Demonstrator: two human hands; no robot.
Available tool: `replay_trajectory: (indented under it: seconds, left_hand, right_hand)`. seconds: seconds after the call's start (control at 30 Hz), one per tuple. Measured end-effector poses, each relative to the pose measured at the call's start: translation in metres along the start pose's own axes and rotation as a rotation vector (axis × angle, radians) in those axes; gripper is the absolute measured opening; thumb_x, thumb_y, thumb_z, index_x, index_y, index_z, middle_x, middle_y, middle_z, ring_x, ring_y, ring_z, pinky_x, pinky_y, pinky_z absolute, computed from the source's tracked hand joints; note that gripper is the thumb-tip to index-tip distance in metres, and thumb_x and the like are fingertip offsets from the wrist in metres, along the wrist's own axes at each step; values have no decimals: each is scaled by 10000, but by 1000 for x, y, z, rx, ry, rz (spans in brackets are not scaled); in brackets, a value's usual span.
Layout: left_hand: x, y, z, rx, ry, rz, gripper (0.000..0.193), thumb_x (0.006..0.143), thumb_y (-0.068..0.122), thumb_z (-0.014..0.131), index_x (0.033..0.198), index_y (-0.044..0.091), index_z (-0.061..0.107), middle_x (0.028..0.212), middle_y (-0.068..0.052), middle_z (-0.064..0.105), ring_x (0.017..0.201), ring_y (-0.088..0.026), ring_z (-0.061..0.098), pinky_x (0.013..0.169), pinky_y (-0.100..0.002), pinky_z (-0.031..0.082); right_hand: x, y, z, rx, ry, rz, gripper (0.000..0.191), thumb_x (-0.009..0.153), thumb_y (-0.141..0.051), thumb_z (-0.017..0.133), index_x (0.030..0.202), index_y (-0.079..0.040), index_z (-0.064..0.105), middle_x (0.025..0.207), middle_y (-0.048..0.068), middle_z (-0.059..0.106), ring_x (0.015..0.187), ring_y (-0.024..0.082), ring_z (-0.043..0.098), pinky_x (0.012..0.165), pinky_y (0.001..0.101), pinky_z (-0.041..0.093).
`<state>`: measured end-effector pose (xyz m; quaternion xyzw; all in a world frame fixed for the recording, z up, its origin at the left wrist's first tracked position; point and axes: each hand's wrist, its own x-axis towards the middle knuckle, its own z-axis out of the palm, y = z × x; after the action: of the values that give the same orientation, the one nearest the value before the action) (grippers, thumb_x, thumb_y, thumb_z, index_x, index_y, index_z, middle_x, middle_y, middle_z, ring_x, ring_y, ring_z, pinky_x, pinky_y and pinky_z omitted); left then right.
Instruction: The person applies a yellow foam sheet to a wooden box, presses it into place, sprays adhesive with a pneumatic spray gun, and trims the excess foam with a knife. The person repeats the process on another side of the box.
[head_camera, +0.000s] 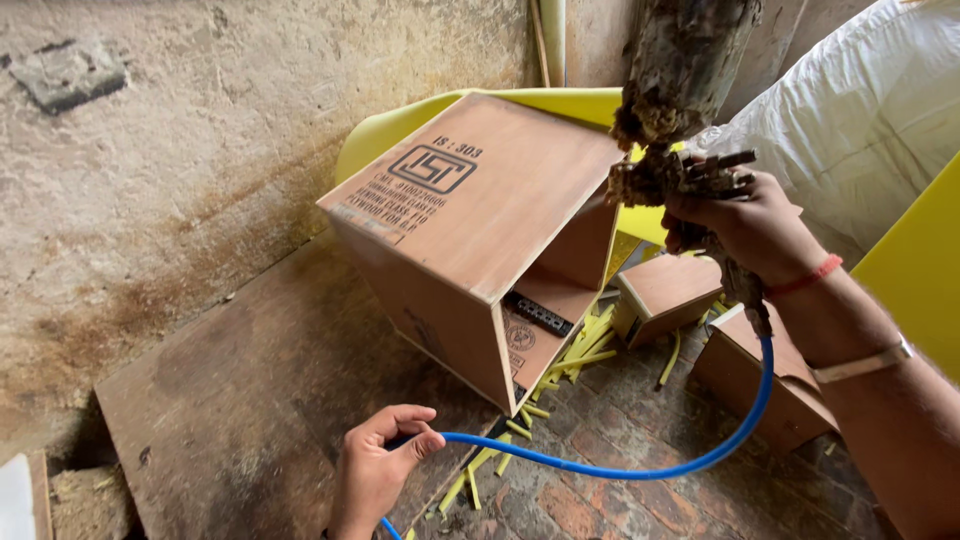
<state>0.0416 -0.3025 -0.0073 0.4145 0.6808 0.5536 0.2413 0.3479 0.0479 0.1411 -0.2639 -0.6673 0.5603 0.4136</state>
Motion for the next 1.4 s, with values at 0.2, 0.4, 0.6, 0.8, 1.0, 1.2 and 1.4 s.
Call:
replay_trajectory:
  seconds: [0.2,0.4,0.6,0.8,1.0,1.2,1.4]
  left_hand:
    - [-25,-20,-39,-48,-44,71,286,789,105,846,1041,3,756,787,-48,808,741,-90,743,692,-236,606]
    - [-41,-25,-75,-81,48,-17,282,788,115,838,1039,7,765,796,-42,802,748,-90,745,680,-237,609]
    - [-36,-28,-92,-38,247,-69,267,783,143,852,1014,25,787,795,-29,797,732,-73,703,654,-229,567]
    - [-15,-22,-66,-53,234,-30,263,763,159,872,981,38,786,795,-24,789,724,-67,697,648,-229,572]
    - [8,-9,-34,-4,163,-10,270,765,174,870,987,46,785,796,-22,810,734,-72,733,667,-231,584]
    - [17,-13,-36,49,214,37,284,751,175,876,991,49,792,813,-36,808,751,-88,736,673,-240,594]
    - [19,-15,-42,125,294,-18,226,762,193,854,956,92,797,832,-15,814,767,-75,750,685,-244,624]
  right_hand:
    - [-51,-10,60,31,-180,7,139,939,-74,709,1015,40,693,841,104,697,713,209,711,625,355,616]
    - [-36,-20,117,2,-181,-58,121,967,-61,703,1041,32,680,864,98,700,723,197,716,646,329,608]
    - [15,-18,152,32,-160,-209,164,1031,-69,702,1172,4,661,927,66,702,770,148,694,680,290,579]
    - [31,-17,124,-131,-93,-303,312,1002,-49,692,1311,-19,658,954,46,697,791,109,679,682,266,580]
    - [21,1,82,-332,-115,-104,150,948,-20,711,1091,27,712,871,105,712,740,158,675,623,321,559]
    - [48,8,100,-35,-243,-152,112,975,-47,709,1063,19,687,861,81,691,737,150,685,650,287,571]
    - [91,-4,120,-2,-173,-273,237,995,-53,697,1225,-12,663,916,43,695,759,128,690,666,270,582]
